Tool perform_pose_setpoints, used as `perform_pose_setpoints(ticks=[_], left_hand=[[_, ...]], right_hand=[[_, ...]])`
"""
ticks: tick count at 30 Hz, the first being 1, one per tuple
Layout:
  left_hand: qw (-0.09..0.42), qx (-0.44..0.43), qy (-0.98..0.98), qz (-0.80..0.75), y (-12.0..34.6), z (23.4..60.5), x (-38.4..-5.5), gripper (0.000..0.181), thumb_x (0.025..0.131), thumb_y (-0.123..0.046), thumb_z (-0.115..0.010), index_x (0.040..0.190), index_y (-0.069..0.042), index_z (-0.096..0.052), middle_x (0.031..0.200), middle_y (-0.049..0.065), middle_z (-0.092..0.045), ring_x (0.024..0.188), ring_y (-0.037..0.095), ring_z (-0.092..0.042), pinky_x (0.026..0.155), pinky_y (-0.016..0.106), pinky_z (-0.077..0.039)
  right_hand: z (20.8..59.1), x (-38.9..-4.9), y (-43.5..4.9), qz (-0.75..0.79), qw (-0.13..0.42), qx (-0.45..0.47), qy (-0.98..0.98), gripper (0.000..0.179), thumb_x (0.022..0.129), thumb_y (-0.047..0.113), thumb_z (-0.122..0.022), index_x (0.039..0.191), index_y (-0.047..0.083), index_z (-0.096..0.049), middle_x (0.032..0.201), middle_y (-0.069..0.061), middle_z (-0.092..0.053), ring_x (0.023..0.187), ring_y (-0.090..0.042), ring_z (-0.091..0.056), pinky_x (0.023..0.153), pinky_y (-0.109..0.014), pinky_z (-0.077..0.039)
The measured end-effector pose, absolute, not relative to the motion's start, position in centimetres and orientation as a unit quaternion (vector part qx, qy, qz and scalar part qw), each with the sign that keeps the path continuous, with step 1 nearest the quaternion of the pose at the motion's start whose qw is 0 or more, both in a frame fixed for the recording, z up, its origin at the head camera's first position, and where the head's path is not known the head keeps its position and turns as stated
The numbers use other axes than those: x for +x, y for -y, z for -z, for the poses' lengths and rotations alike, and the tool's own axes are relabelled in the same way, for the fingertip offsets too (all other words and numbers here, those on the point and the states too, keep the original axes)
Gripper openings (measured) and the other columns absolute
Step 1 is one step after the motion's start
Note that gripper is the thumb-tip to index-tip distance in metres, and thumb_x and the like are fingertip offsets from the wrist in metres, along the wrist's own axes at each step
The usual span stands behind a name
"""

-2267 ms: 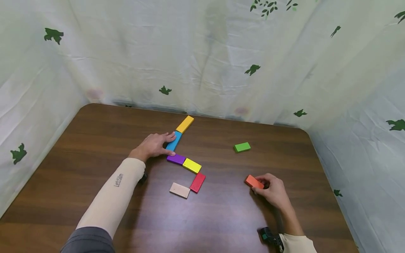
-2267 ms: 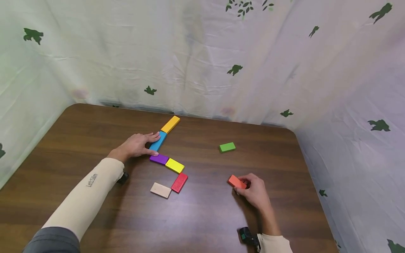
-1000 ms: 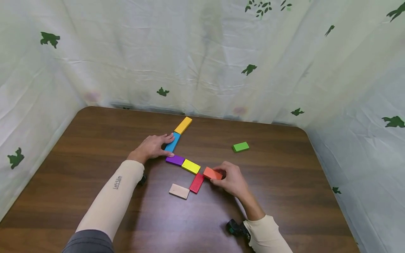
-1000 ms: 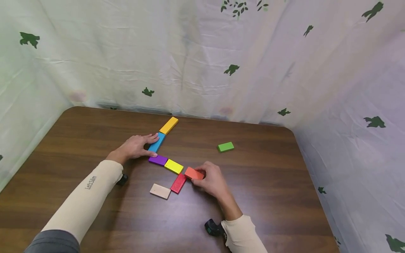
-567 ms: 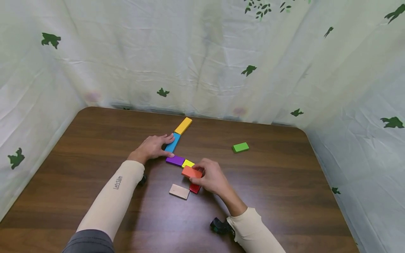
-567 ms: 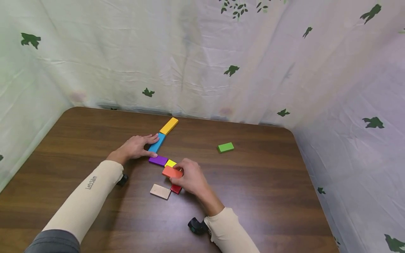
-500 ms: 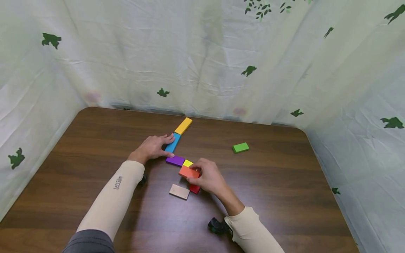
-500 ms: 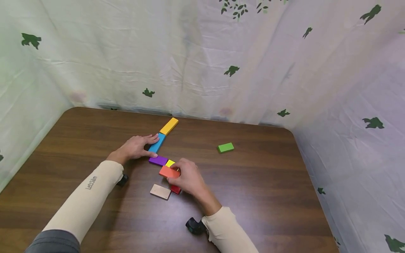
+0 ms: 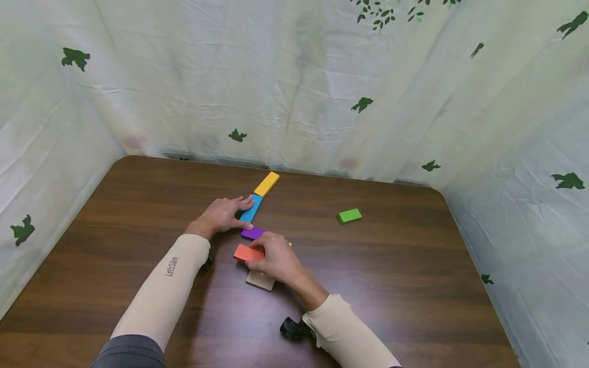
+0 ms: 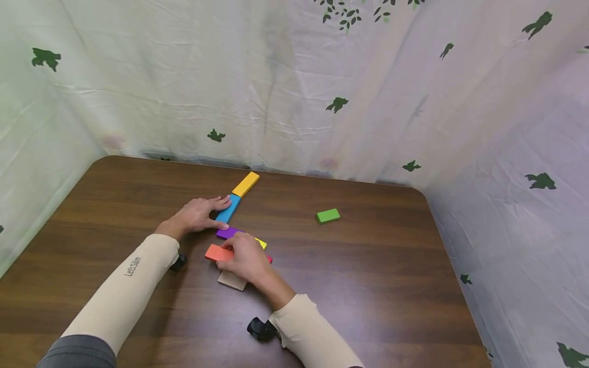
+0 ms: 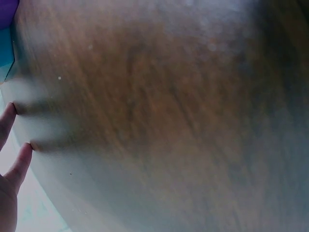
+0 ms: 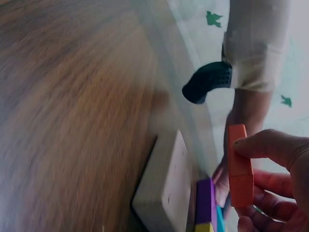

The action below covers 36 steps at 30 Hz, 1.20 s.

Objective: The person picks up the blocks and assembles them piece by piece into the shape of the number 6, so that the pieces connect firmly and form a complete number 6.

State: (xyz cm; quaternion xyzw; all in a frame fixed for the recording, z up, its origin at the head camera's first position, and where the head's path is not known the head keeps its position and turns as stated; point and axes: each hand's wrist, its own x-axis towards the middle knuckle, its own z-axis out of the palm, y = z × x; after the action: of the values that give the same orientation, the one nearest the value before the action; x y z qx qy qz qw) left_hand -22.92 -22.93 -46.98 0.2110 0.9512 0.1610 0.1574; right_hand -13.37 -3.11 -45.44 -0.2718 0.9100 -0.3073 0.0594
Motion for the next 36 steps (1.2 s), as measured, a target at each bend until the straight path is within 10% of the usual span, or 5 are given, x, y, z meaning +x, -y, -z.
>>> perform_pose_setpoints(ticks=[36], left_hand=[[0.151,0.215,-0.950,-0.168,23.1,47.3,-23.0,0.086,0.083,-0.054,-0.067,0.149,-0.013,-0.031,0.154,0.015,-0.029,0.137,0.042,-0.032,0.109,0.063,-0.021]], right_hand=[[46.9,-14.1,7.9,0.236,0.104,-0.198,-0.946,0.025,0.075,0.036,-0.082,0.075,0.013,-0.073,0.054,0.009,-0.050,0.052,-0.007,-0.046,0.046,-0.019,-0.035]])
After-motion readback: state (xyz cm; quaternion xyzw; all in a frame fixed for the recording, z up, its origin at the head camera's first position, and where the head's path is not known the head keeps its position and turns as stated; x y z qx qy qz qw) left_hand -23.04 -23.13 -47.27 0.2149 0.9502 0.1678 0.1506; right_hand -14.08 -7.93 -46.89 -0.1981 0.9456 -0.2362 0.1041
